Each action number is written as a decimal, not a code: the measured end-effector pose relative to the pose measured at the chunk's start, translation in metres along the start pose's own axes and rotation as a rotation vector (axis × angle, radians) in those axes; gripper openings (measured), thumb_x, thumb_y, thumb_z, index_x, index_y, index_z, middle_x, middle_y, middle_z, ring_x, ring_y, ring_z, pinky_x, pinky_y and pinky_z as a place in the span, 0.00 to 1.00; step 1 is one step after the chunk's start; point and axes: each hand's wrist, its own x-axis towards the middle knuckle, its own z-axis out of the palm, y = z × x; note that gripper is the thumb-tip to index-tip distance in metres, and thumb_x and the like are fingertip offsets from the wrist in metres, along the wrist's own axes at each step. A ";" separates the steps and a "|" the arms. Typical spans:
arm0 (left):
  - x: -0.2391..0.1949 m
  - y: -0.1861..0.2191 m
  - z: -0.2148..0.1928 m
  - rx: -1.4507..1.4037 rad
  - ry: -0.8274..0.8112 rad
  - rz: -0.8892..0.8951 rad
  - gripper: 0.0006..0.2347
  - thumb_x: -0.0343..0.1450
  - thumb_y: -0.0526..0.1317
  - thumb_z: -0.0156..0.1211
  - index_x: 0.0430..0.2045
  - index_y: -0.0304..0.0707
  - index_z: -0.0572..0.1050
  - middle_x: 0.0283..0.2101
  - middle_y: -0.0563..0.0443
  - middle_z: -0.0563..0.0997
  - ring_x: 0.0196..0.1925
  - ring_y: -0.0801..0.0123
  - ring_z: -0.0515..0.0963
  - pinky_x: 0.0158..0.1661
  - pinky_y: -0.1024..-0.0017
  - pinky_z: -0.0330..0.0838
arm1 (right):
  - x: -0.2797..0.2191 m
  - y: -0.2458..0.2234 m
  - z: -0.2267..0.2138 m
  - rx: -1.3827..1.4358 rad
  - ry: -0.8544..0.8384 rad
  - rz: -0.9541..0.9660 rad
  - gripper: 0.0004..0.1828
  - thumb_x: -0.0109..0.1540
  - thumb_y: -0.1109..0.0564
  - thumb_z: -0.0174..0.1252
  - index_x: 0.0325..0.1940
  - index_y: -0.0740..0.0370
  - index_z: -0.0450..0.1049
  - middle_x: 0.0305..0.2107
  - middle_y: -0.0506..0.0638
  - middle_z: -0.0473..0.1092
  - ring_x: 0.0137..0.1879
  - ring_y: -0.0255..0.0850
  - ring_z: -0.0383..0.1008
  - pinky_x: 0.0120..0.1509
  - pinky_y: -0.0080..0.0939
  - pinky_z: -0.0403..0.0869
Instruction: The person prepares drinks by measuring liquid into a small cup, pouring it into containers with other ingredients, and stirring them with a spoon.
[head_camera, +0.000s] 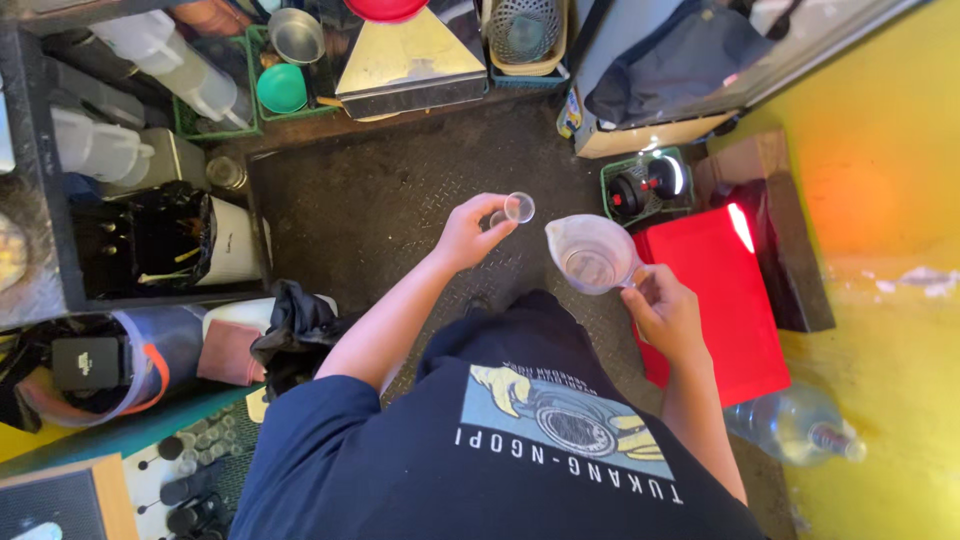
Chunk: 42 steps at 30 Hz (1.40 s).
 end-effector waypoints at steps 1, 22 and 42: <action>0.016 -0.004 -0.002 -0.014 -0.008 -0.014 0.12 0.69 0.37 0.68 0.46 0.37 0.79 0.47 0.48 0.84 0.51 0.66 0.83 0.52 0.70 0.75 | 0.020 0.005 -0.001 0.022 0.012 -0.003 0.15 0.62 0.50 0.66 0.44 0.62 0.72 0.23 0.47 0.70 0.28 0.34 0.70 0.35 0.35 0.69; 0.308 -0.083 -0.141 0.167 0.491 -0.080 0.12 0.70 0.33 0.69 0.46 0.36 0.80 0.48 0.46 0.84 0.52 0.61 0.84 0.54 0.69 0.76 | 0.569 -0.084 -0.002 -0.159 -0.392 -0.551 0.25 0.57 0.50 0.73 0.52 0.60 0.73 0.25 0.49 0.71 0.25 0.39 0.69 0.32 0.39 0.68; 0.563 -0.202 -0.250 0.371 0.101 0.114 0.12 0.69 0.41 0.74 0.45 0.43 0.82 0.45 0.50 0.85 0.50 0.58 0.81 0.51 0.62 0.69 | 0.749 -0.174 0.006 -0.496 -0.134 -0.662 0.22 0.65 0.46 0.71 0.59 0.57 0.76 0.34 0.44 0.74 0.38 0.38 0.77 0.39 0.36 0.69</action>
